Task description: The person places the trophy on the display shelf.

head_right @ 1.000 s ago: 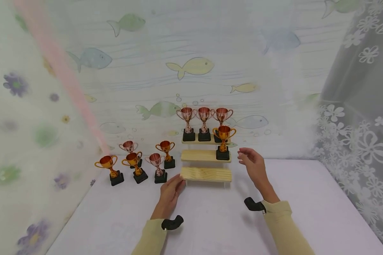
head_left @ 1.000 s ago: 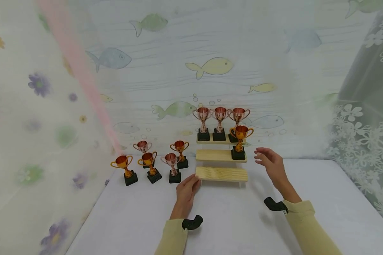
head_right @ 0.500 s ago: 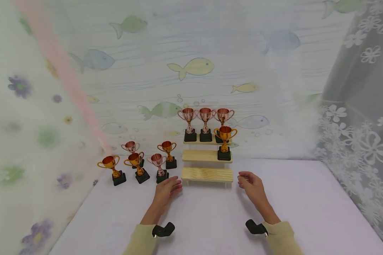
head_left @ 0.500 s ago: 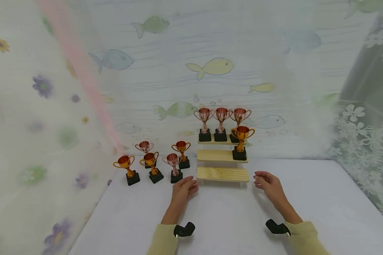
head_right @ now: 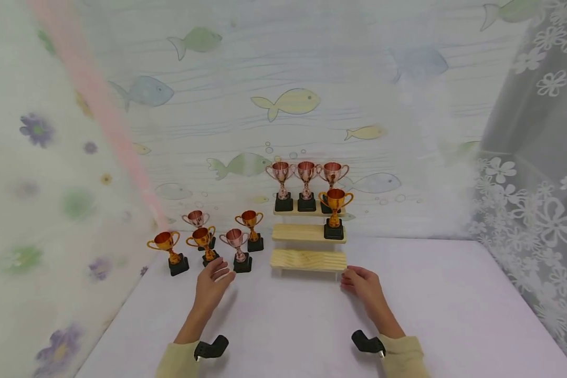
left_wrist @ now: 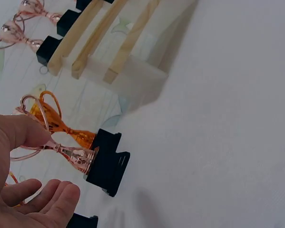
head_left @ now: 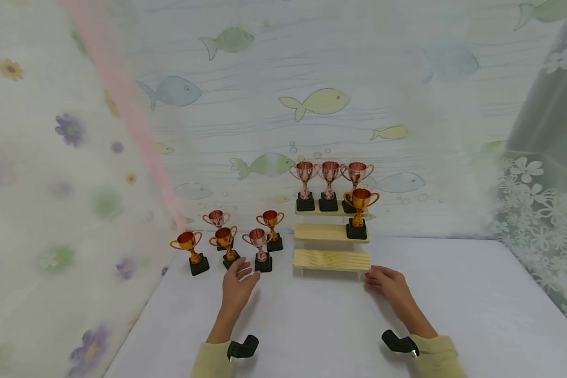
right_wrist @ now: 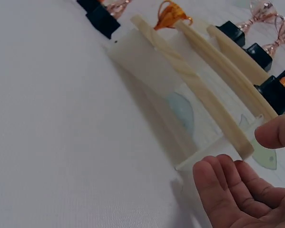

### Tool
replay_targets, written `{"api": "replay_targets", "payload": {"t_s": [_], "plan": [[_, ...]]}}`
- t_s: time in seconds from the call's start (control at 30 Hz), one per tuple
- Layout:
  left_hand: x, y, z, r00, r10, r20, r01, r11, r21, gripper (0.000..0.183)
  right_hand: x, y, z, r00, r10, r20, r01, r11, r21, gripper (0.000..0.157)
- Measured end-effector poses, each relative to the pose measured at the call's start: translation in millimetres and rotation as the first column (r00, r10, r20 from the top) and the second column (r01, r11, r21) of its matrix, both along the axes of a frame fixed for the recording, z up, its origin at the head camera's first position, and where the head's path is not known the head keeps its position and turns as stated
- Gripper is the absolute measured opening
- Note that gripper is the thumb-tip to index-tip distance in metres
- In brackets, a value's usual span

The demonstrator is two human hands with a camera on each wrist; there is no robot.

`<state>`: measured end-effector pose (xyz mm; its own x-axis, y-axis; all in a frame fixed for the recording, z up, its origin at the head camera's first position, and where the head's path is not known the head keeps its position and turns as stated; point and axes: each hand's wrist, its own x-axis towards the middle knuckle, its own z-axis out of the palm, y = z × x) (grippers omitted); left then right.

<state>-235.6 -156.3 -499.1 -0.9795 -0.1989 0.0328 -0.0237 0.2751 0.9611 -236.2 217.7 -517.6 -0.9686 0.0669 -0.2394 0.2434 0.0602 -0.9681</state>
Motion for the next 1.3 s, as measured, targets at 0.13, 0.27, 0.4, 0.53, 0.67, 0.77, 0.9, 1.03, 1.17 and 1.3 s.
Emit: {"api": "replay_targets", "payload": {"t_s": [0.13, 0.27, 0.4, 0.53, 0.67, 0.77, 0.9, 1.03, 1.17, 1.3], "plan": [[-4.0, -10.1, 2.2, 0.999, 0.018, -0.041, -0.016, 0.999, 0.046, 0.059, -1.2, -4.2, -0.1, 1.000, -0.030, 0.008, 0.031, 0.997, -0.067, 0.050], [-7.5, -23.7, 6.4, 0.987, 0.096, -0.129, -0.079, 0.989, 0.129, 0.051, -1.0, -5.8, -2.1, 0.998, -0.059, 0.022, 0.061, 0.992, -0.114, 0.051], [-8.2, -44.5, 12.3, 0.948, 0.234, -0.217, -0.199, 0.965, 0.171, 0.037, -1.1, -5.4, -4.8, 0.997, -0.071, 0.031, 0.075, 0.985, -0.158, 0.055], [-10.7, -71.1, 14.4, 0.906, 0.342, -0.249, -0.318, 0.939, 0.132, 0.032, -1.3, -5.4, -5.5, 0.996, -0.077, 0.042, 0.084, 0.977, -0.195, 0.056], [-14.7, -95.8, 13.3, 0.872, 0.419, -0.252, -0.408, 0.908, 0.098, 0.031, -2.0, -6.2, -6.0, 0.995, -0.078, 0.061, 0.090, 0.965, -0.248, 0.059], [-18.4, -111.6, 13.4, 0.852, 0.473, -0.224, -0.474, 0.879, 0.050, 0.035, -3.1, -7.5, -6.7, 0.995, -0.074, 0.061, 0.088, 0.955, -0.282, 0.060], [-27.5, -128.7, 13.6, 0.850, 0.511, -0.125, -0.513, 0.858, 0.023, 0.055, -4.0, -6.8, -8.5, 0.996, -0.079, 0.051, 0.090, 0.949, -0.303, 0.059], [-37.7, -145.6, 15.0, 0.893, 0.450, -0.004, -0.450, 0.893, 0.029, 0.082, -4.3, -5.6, -9.8, 0.995, -0.085, 0.049, 0.097, 0.947, -0.308, 0.057], [-44.8, -162.4, 17.3, 0.942, 0.332, 0.056, -0.334, 0.942, 0.029, 0.099, -3.7, -6.2, -10.1, 0.995, -0.089, 0.048, 0.099, 0.948, -0.303, 0.057], [-48.5, -174.0, 19.2, 0.959, 0.280, 0.043, -0.280, 0.960, 0.012, 0.097, -4.6, -7.0, -11.5, 0.996, -0.081, 0.048, 0.092, 0.948, -0.305, 0.056]]}}
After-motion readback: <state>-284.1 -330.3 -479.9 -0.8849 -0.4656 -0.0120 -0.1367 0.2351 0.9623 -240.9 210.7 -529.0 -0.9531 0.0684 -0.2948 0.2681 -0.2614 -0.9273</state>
